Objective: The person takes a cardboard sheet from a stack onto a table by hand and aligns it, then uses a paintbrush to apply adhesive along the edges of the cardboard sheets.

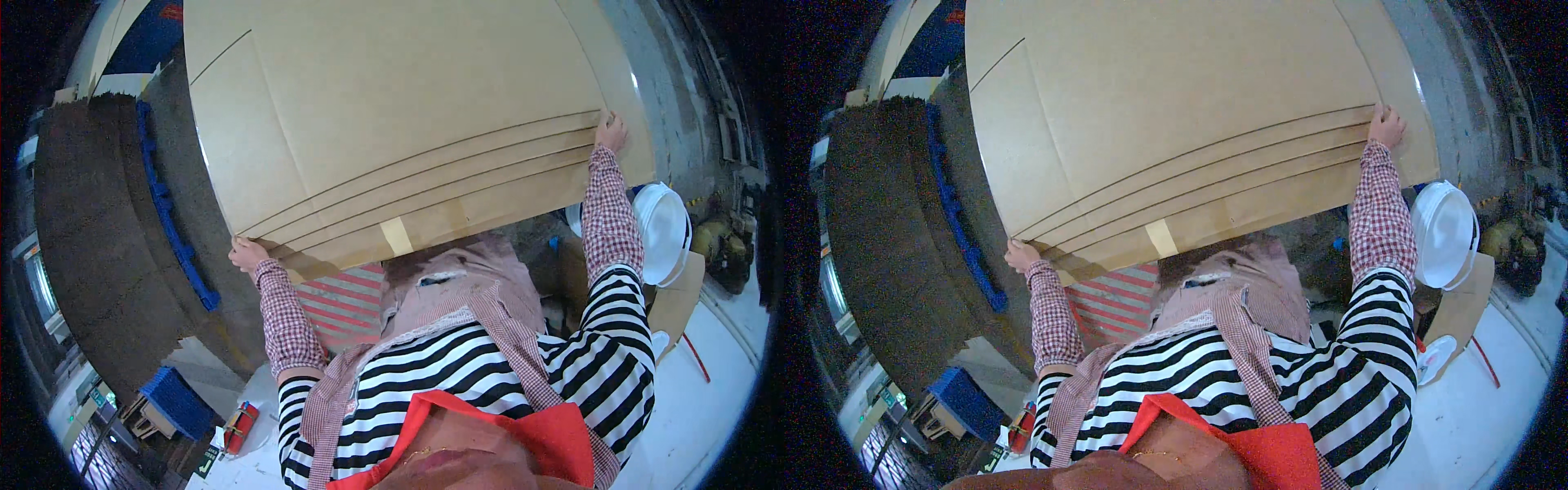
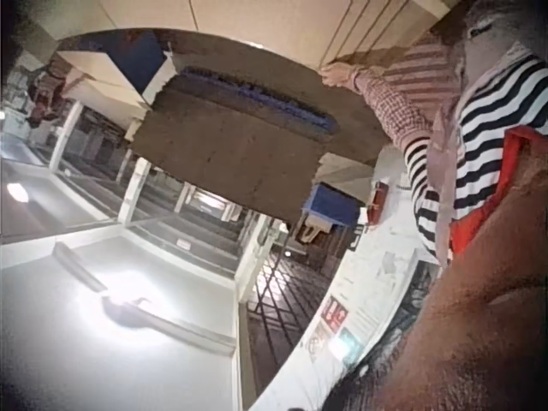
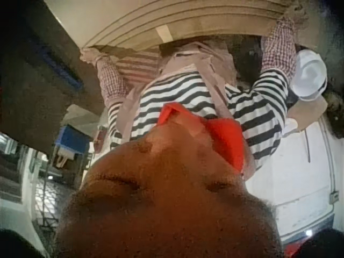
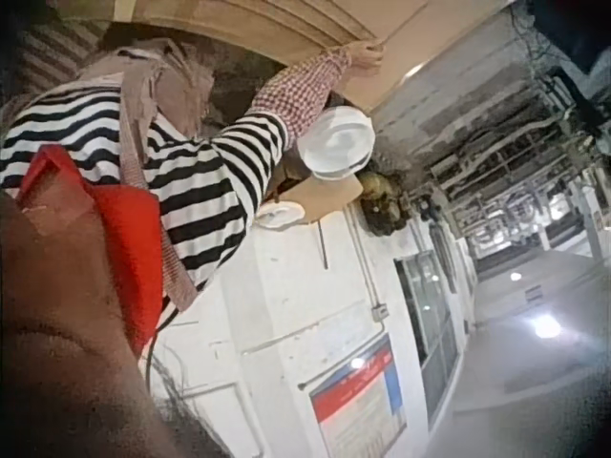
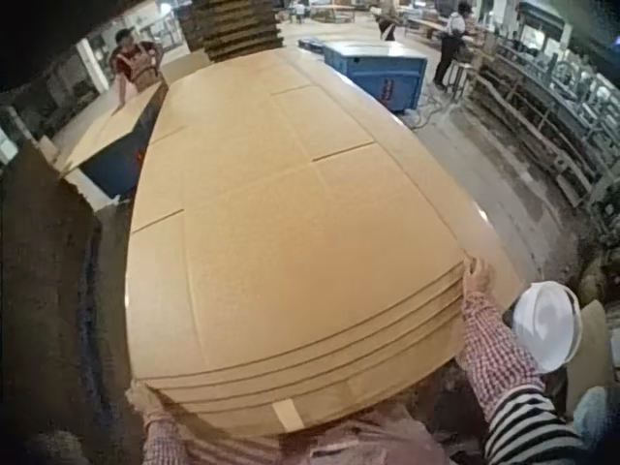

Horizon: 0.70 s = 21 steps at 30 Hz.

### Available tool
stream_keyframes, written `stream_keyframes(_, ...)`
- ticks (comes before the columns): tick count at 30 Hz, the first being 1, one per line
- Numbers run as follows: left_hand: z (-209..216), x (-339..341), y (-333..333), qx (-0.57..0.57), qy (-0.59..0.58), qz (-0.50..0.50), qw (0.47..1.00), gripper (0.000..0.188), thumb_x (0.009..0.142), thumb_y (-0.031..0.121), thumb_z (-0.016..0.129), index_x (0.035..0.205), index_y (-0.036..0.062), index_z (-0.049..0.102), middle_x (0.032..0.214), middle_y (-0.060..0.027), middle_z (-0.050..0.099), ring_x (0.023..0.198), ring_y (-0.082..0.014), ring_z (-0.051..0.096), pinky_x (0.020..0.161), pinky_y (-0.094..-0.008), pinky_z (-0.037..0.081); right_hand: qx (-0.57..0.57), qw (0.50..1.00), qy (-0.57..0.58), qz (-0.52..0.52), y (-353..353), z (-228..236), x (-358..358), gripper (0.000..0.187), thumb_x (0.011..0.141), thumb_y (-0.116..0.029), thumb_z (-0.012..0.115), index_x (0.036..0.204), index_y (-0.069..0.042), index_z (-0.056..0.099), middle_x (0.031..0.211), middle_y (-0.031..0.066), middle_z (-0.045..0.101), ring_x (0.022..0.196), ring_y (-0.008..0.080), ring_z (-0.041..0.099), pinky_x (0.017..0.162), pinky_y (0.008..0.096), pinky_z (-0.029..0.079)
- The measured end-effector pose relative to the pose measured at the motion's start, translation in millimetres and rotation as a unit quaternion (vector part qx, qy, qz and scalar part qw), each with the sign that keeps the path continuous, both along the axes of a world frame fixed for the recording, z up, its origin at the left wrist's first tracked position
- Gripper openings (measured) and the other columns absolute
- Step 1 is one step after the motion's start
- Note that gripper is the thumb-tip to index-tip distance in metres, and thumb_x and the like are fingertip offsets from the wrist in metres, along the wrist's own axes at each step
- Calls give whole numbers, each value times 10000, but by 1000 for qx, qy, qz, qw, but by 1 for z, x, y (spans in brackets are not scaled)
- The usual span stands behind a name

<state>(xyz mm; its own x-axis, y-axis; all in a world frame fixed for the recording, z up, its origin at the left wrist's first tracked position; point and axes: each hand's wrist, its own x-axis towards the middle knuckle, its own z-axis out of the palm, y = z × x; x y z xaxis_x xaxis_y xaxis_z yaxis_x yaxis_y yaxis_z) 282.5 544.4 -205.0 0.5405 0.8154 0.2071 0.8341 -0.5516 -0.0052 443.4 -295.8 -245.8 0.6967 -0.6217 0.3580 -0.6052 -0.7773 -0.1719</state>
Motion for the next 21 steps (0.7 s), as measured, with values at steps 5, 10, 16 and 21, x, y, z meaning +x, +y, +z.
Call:
stream_keyframes(5, -19, 7, 35, -143, -95, -12, 985, 413, 873, 353, 381, 1030, 31, 586, 990, -183, 544, 929, -328, 510, 833, -396, 397, 62, 996, 45, 46, -13, -9, 22, 385, 781, -444, 526, 968, -126, 636, 922, 80, 622, 932, 259, 517, 815, 404, 402)
stream_keyframes(10, -11, 18, 6, -171, -254, -9, 952, 406, 826, 330, 527, 1047, -9, 566, 1017, -187, 533, 945, -309, 509, 838, -390, 403, 151, 988, -27, -19, -14, -7, 28, 362, 749, -422, 576, 924, -115, 651, 863, 76, 639, 854, 240, 563, 776, 379, 429)
stream_keyframes(16, 18, 24, -22, -83, -212, 83, 970, 401, 860, 380, 419, 1063, 66, 564, 1031, -187, 531, 966, -352, 480, 836, -466, 387, 153, 984, -76, -44, -3, 11, 17, 286, 680, -313, 680, 866, -97, 663, 848, 72, 648, 787, 208, 601, 750, 332, 455)
stream_keyframes(21, 16, 26, -18, -93, -188, 67, 975, 386, 878, 354, 384, 1061, 62, 557, 1059, -171, 510, 1001, -330, 454, 859, -447, 373, 171, 980, -102, -18, -11, 10, 20, 294, 666, -301, 693, 870, -92, 661, 864, 82, 647, 830, 201, 598, 760, 316, 455)
